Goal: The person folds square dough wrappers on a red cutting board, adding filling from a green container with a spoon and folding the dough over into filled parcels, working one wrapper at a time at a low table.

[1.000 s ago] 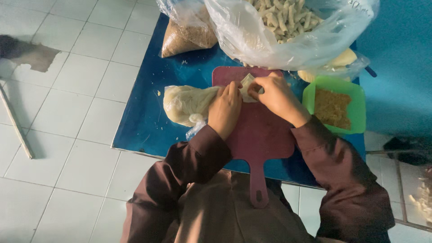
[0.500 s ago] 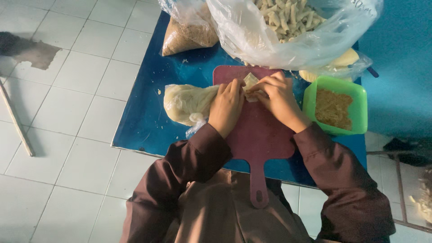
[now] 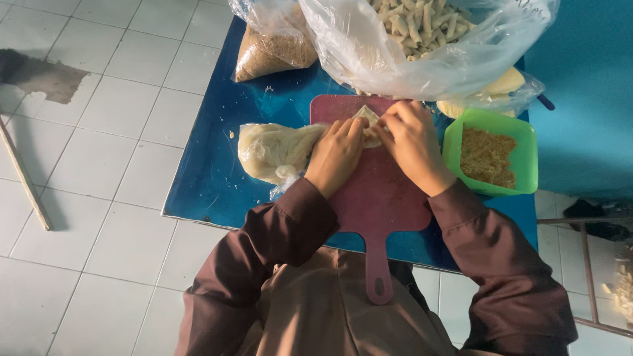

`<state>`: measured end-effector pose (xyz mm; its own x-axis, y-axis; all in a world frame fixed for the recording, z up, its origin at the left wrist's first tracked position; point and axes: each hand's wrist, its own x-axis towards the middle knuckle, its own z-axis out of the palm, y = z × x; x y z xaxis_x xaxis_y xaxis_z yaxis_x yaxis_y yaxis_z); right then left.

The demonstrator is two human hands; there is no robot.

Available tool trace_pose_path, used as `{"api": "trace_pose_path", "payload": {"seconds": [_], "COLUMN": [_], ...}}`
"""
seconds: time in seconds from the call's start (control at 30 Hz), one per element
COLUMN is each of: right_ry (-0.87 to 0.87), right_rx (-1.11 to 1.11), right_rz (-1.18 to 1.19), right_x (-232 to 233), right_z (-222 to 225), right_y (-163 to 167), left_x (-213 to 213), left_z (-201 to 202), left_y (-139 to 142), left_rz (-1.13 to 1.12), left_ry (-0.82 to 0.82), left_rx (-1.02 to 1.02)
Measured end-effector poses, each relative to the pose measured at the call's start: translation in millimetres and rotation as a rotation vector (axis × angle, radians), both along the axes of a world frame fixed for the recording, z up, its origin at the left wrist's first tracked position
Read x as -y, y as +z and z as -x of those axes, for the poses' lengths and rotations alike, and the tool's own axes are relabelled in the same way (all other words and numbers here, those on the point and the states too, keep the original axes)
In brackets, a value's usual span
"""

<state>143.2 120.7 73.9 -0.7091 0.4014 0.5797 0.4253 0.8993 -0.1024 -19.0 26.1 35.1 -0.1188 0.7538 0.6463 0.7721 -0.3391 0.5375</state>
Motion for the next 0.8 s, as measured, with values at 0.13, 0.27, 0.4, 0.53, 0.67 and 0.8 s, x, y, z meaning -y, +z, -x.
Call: {"api": "trace_pose_path", "payload": {"seconds": [0.13, 0.27, 0.4, 0.53, 0.67, 0.8], "right_ry": [-0.115, -0.123, -0.065, -0.056, -0.035, -0.017], "right_rx": [0.002, 0.037, 0.013, 0.005, -0.08, -0.138], "right_rz": [0.28, 0.323, 0.38, 0.429, 0.528, 0.597], "right_x": [1.0, -1.7, -3.5, -8.0, -7.1, -5.8], "right_z": [-11.3, -14.0, -14.2, -10.9, -8.1, -2.0], "right_y": [0.0, -2.4, -5.2, -6.1, -7.6, -7.8], "left_x": [0.8, 1.5, -0.1, -0.2, 0.9, -1.3], "left_z": [-0.2, 2.6, 2.8, 1.3, 0.4, 1.0], "left_y": [0.0, -1.0, -1.9, -0.9, 0.0, -0.5], "left_rz": [0.032, 0.044, 0.059, 0.072, 0.059, 0.053], "left_ry": [-0.018, -0.026, -0.019, -0.004, -0.003, 0.013], "left_rx": [-0.01, -0.026, -0.026, -0.019, -0.028, -0.076]}}
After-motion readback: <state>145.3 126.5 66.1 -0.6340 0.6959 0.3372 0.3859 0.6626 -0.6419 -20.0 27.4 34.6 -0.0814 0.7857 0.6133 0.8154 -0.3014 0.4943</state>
